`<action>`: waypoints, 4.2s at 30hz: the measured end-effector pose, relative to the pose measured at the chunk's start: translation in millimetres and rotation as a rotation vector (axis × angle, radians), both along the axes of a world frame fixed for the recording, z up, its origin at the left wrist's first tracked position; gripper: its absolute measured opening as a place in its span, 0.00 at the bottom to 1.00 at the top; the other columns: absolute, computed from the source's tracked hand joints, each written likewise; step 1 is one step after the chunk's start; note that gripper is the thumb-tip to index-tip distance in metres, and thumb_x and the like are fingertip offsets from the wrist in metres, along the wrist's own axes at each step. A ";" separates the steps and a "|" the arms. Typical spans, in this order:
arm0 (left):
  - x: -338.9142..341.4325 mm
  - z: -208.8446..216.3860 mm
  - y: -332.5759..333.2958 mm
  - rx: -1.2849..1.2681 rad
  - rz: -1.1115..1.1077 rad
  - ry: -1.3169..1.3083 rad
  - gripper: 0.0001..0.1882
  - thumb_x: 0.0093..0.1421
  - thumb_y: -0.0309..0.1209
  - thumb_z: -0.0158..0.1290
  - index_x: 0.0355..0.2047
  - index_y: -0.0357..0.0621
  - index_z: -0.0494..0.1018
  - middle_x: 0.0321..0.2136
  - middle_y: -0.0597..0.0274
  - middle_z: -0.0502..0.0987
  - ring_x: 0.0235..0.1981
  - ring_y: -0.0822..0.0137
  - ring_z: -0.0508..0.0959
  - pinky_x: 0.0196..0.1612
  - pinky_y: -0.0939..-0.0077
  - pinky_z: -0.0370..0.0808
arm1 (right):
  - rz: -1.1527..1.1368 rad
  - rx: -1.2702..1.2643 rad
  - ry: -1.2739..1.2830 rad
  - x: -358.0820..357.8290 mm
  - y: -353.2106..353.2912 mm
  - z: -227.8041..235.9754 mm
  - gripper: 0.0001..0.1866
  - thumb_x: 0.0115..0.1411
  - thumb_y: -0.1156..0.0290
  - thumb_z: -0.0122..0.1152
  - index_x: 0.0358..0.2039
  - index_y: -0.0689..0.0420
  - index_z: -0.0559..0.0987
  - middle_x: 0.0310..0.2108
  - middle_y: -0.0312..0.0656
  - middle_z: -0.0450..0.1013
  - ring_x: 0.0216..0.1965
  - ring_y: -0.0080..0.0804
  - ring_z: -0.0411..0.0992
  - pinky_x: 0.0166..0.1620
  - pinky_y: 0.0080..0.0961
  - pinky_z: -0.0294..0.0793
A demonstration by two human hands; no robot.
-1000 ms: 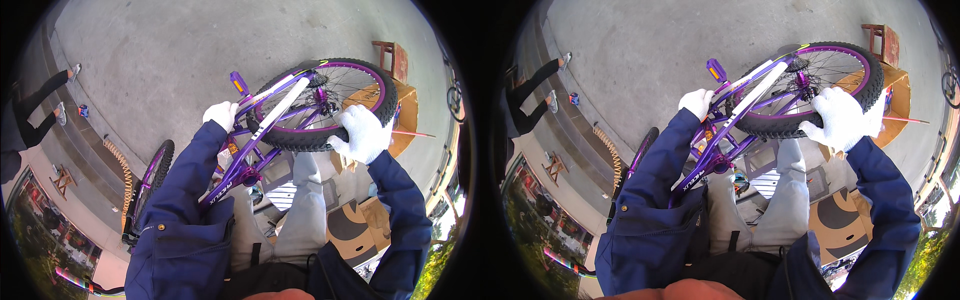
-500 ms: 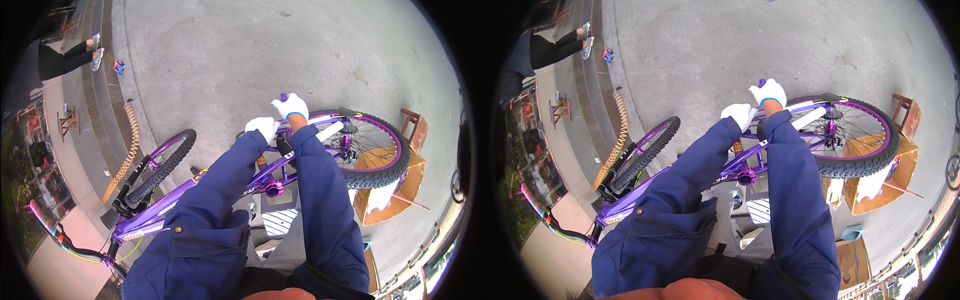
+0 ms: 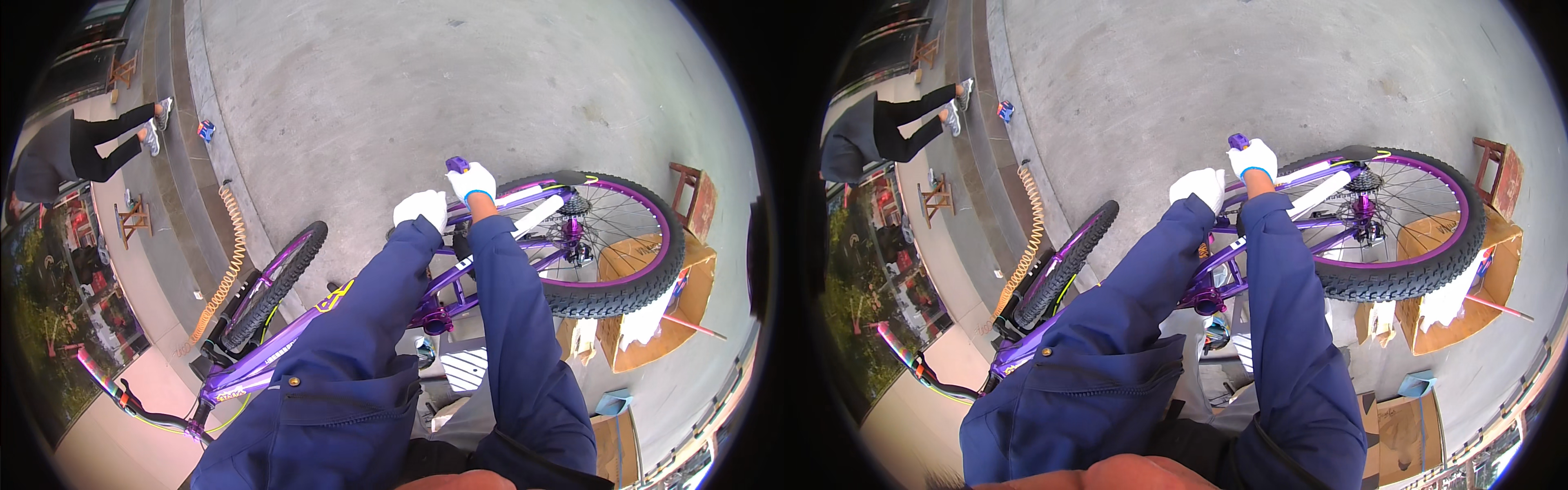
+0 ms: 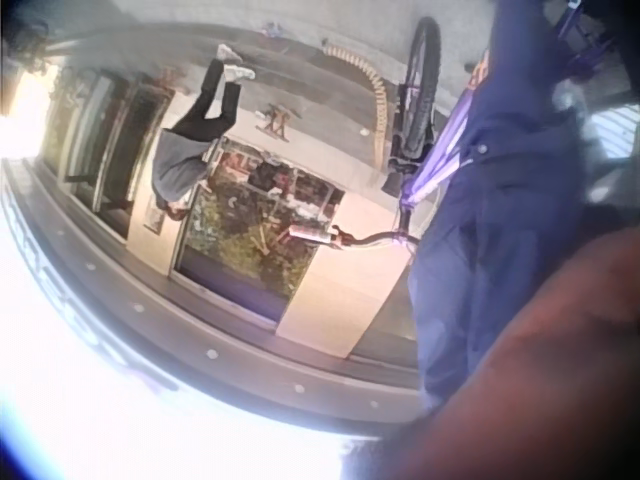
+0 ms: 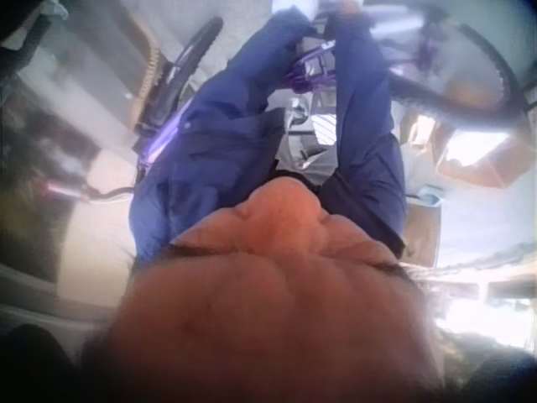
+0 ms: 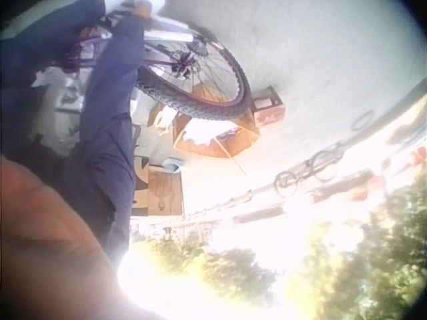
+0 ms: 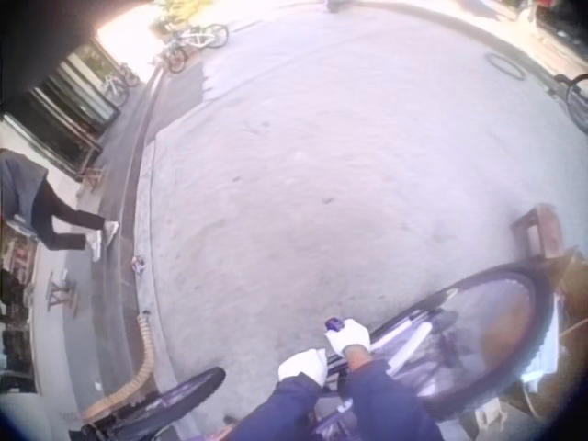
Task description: The person assembles a purple mountain bike by attaching pedals, inserting the seat post, and mounting the saddle. They use a wrench to tighten the pedal bolts and adjust the seat height before securing the saddle in place.
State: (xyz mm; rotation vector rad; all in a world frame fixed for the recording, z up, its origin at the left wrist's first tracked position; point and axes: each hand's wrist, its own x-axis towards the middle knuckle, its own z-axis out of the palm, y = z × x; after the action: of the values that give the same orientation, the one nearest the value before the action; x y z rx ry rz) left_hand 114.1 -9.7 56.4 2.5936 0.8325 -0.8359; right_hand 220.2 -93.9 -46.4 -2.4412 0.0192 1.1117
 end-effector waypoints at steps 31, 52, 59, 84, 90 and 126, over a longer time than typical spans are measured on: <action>-9.5 -17.1 49.2 -0.241 -0.134 0.113 0.28 0.78 0.52 0.39 0.46 0.47 0.84 0.44 0.46 0.87 0.49 0.43 0.85 0.55 0.48 0.80 | 0.572 -0.101 0.126 107.0 -19.0 52.5 0.43 0.49 0.37 0.79 0.52 0.63 0.88 0.55 0.61 0.83 0.56 0.59 0.82 0.59 0.47 0.82; -171.5 50.3 -202.8 -1.385 0.266 -0.131 0.21 0.75 0.49 0.50 0.41 0.44 0.82 0.34 0.51 0.85 0.37 0.50 0.86 0.45 0.58 0.81 | 1.156 -0.161 -0.314 133.9 -126.6 -32.5 0.12 0.71 0.64 0.59 0.44 0.55 0.87 0.38 0.54 0.85 0.44 0.60 0.84 0.47 0.54 0.83; -192.2 35.4 -187.8 -0.971 -0.095 -0.381 0.22 0.72 0.53 0.55 0.41 0.47 0.83 0.30 0.48 0.84 0.33 0.43 0.85 0.38 0.50 0.80 | 1.399 -0.138 -0.445 140.3 -74.0 75.2 0.11 0.71 0.63 0.61 0.44 0.50 0.88 0.36 0.50 0.84 0.40 0.58 0.83 0.45 0.50 0.82; -514.8 101.8 -295.7 -0.652 0.948 -1.651 0.19 0.73 0.29 0.60 0.61 0.36 0.78 0.49 0.60 0.85 0.47 0.69 0.83 0.55 0.71 0.79 | 1.730 1.057 -0.287 -354.9 -188.6 283.3 0.14 0.61 0.64 0.75 0.43 0.58 0.87 0.32 0.50 0.81 0.33 0.52 0.82 0.38 0.38 0.80; -640.1 27.6 -378.3 -0.056 1.667 -1.874 0.10 0.75 0.34 0.60 0.46 0.39 0.81 0.34 0.68 0.82 0.34 0.79 0.78 0.38 0.80 0.76 | 1.908 1.017 0.175 -470.4 -140.3 230.7 0.17 0.65 0.68 0.74 0.52 0.59 0.85 0.36 0.44 0.86 0.36 0.32 0.84 0.45 0.29 0.83; -711.0 -215.7 -296.4 -0.419 1.964 -1.245 0.14 0.78 0.42 0.55 0.45 0.44 0.78 0.22 0.68 0.75 0.14 0.72 0.69 0.18 0.73 0.67 | 1.278 0.711 -0.386 -211.3 -225.8 187.7 0.15 0.68 0.71 0.69 0.52 0.64 0.85 0.41 0.47 0.87 0.39 0.29 0.84 0.47 0.29 0.83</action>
State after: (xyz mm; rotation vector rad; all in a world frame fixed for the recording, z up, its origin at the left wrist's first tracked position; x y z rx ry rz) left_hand -596.9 -306.0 -159.3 0.5573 1.6071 0.9242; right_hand 8.9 -319.7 141.3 -1.7879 -1.8790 0.7539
